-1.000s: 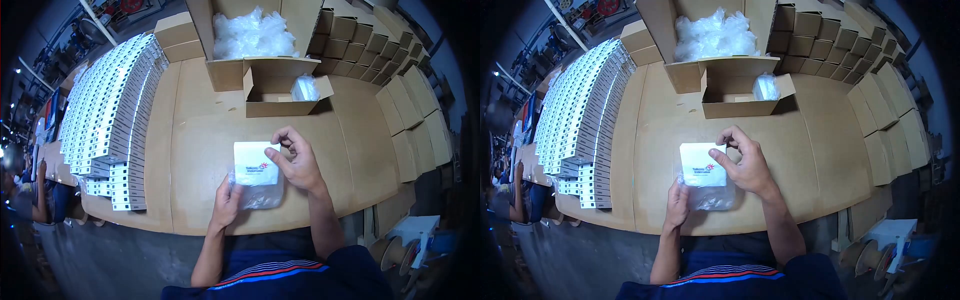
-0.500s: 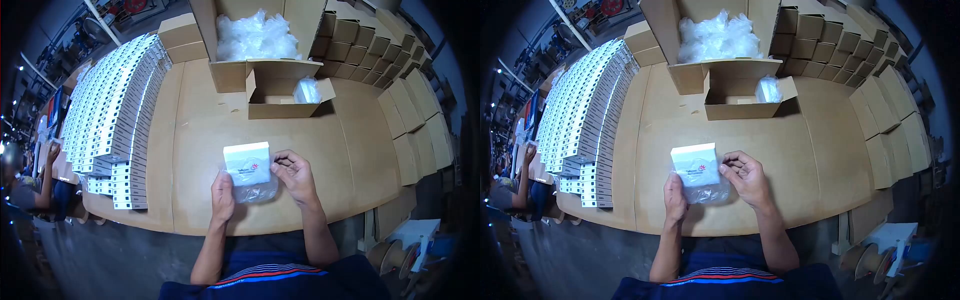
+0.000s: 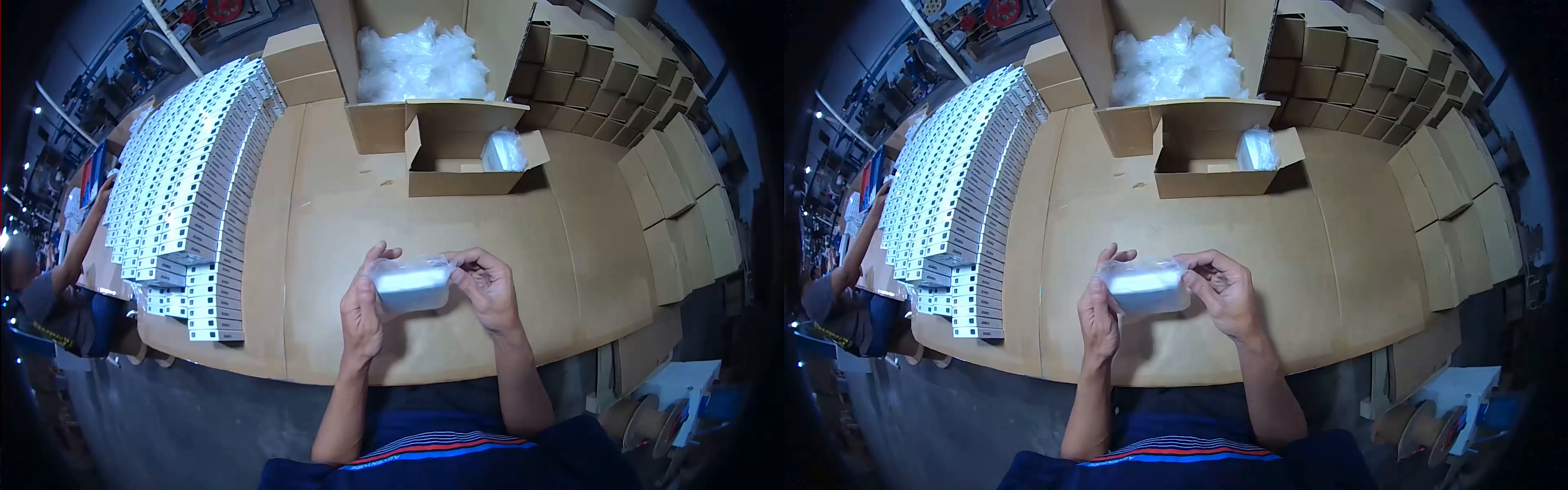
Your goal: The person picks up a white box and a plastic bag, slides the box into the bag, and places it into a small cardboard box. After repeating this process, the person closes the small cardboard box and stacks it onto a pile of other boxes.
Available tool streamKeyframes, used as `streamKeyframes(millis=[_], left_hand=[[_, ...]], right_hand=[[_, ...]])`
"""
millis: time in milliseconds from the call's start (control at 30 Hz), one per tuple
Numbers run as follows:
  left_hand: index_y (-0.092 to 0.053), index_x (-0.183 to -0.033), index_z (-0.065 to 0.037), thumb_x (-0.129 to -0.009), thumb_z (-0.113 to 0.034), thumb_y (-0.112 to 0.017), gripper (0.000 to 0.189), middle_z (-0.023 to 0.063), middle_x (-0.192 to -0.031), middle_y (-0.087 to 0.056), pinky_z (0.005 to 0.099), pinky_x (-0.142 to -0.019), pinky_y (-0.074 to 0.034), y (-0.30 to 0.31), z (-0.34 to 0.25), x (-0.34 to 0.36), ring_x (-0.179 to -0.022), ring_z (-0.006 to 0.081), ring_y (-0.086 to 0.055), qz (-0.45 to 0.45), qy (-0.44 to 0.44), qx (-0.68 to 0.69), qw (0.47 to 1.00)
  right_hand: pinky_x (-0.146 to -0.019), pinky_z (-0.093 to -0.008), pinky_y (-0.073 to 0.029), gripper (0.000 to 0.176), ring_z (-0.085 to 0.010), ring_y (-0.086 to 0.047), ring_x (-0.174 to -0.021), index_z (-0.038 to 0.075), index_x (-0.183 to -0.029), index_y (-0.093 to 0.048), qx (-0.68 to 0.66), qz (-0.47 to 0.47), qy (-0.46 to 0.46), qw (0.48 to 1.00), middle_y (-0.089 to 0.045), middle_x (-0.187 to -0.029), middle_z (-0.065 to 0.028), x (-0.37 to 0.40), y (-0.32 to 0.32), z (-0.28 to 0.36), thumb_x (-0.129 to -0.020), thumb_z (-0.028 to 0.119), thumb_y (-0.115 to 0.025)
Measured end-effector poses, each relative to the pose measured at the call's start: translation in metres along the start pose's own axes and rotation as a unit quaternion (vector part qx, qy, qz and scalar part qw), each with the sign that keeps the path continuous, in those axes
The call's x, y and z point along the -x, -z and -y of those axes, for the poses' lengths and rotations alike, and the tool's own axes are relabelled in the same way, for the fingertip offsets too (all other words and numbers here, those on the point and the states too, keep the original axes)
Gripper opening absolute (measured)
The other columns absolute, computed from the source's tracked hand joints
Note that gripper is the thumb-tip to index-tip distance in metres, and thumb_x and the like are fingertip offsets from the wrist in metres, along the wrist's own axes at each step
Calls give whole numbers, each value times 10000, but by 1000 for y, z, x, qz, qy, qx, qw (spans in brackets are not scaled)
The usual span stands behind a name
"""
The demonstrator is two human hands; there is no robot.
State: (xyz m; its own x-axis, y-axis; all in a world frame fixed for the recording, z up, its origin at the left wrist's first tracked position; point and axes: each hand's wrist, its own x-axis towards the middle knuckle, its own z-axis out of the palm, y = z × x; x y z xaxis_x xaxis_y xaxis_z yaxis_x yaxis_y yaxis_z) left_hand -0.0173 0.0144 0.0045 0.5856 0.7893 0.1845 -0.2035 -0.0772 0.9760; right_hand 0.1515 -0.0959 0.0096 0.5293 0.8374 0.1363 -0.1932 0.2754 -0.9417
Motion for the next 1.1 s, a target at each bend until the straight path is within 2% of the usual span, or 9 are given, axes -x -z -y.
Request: streamKeyframes(millis=[200,233,367,467,667,700,800,833,1100], left_hand=[[-397,-1514,62,-1121,-408,-335,616,158,-1309,-624,367,-1095,-408,-3,14,4,-1245,215,-560,-19,19,64,998],[-392,-1520,53,-1121,-410,-334,614,157,-1306,-625,364,-1087,-412,-5,11,2,-1237,212,-562,-19,15,74,997],[-367,-1543,25,-1123,-406,-334,603,153,-1299,-628,354,-1062,-422,-12,3,3,-1223,204,-565,-23,31,105,994],[-354,-1552,24,-1109,-479,-337,670,166,-1304,-618,359,-1083,-412,-13,3,3,-1240,222,-558,-19,28,65,997],[-214,-1596,-3,-1021,-321,-641,784,176,-1351,-569,364,-1099,-412,-5,8,3,-1280,233,-525,79,20,15,997],[-342,-1542,1,-997,-161,-673,658,145,-1326,-585,355,-1066,-453,-10,4,4,-1258,223,-544,59,40,63,995],[-505,-1421,5,-1021,-134,-629,442,112,-1296,-604,333,-1007,-499,-17,0,6,-1197,202,-589,1,122,106,987],[-652,-1211,19,-1038,-111,-596,224,77,-1223,-640,284,-896,-528,-19,2,8,-1057,147,-625,-18,110,130,985],[-724,-1043,10,-1049,-216,-615,251,21,-1011,-665,254,-736,-507,-19,4,7,-865,80,-578,-75,141,107,981]], right_hand=[[-961,-298,-505,290,-152,-620,-1112,8,-1219,-549,-34,43,6,998,-662,-1206,-131,2,8,-11,-966,35,-688],[-988,-316,-497,484,-165,-606,-1156,20,-1320,-488,-91,55,-9,994,-644,-1242,-128,3,7,-10,-918,53,-756],[-1007,-314,-494,646,-169,-600,-1169,10,-1399,-452,39,49,4,998,-649,-1222,-120,6,-2,-16,-852,-20,-795],[-1008,-299,-498,603,-167,-606,-1152,0,-1382,-471,7,24,-37,999,-649,-1225,-124,7,-4,-16,-859,-62,-766],[-983,-287,-512,534,-150,-619,-1107,-5,-1352,-507,15,23,27,999,-650,-1208,-107,5,0,-15,-877,-79,-737],[-978,-290,-518,510,-157,-626,-1108,-8,-1337,-518,26,28,21,999,-656,-1203,-112,6,2,-16,-881,-74,-736],[-964,-292,-529,402,-162,-640,-1090,-20,-1268,-571,39,42,7,998,-675,-1178,-122,8,5,-19,-898,-58,-725],[-958,-288,-528,344,-153,-641,-1070,-25,-1230,-603,30,47,4,998,-683,-1164,-122,7,5,-18,-907,-52,-718],[-945,-314,-537,84,-201,-674,-1080,-40,-1035,-690,23,-49,28,998,-709,-1185,-199,6,16,-13,-972,7,-658]])
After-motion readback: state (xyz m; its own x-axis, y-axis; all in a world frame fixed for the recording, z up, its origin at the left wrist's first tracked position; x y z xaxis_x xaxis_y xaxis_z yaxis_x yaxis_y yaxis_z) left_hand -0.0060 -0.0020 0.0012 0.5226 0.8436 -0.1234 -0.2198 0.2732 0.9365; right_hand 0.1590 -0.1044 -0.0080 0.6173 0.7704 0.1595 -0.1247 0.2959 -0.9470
